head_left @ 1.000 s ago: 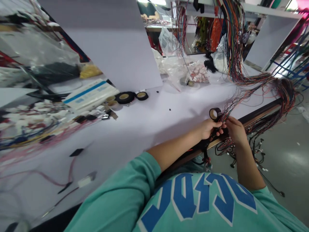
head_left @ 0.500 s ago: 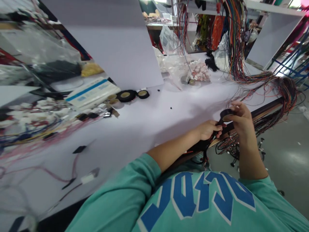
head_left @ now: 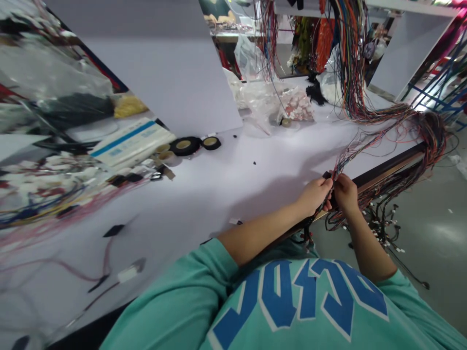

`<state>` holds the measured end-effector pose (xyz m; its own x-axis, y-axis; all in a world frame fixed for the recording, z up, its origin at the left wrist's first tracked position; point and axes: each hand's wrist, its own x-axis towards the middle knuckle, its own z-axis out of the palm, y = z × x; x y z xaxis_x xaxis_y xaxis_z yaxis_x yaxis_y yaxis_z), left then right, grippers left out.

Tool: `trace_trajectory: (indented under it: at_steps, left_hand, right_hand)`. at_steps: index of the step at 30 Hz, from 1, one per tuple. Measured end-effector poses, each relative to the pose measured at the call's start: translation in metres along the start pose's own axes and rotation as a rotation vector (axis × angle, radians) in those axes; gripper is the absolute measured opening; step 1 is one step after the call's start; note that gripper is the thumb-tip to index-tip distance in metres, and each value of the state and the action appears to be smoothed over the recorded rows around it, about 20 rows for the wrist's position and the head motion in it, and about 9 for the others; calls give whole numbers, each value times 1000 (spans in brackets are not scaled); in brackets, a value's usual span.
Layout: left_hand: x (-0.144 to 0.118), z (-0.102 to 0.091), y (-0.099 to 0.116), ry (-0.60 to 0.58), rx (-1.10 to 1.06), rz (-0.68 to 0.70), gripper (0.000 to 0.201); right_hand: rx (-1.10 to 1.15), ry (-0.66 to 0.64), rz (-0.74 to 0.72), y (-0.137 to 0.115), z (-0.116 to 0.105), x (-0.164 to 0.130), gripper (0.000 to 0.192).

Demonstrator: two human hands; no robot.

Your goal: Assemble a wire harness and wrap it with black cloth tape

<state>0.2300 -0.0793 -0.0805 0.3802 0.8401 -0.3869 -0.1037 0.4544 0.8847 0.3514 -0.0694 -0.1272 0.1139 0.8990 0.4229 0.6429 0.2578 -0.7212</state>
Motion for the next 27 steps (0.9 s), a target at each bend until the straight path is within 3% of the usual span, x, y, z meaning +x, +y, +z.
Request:
trace_trajectory:
  at_steps: [4, 7, 10, 16, 18, 22, 27]
  left_hand:
    - [5, -5, 0, -124, -225, -163, 39]
    - [17, -10, 4, -260, -332, -301, 49]
    - [31, -14, 12, -318, -373, -301, 40]
    - [35, -10, 18, -318, -509, -148, 23]
    - [31, -8, 15, -332, -549, -132, 22]
    - [27, -7, 11, -351, -569, -172, 19]
    - [26, -7, 14, -380, -537, -247, 21]
  right_hand:
    - [460, 166, 269, -12, 23, 4, 21]
    - [737, 110, 414, -16, 28, 10, 23]
    - [918, 22, 496, -14, 20, 18, 22]
    - [1043, -324, 449, -6, -14, 23, 24]
    - [1102, -379, 436, -4, -18, 21, 27]
    - [1104, -348, 414, 1, -10, 19, 36]
    - [1058, -186, 399, 8, 4, 19, 38]
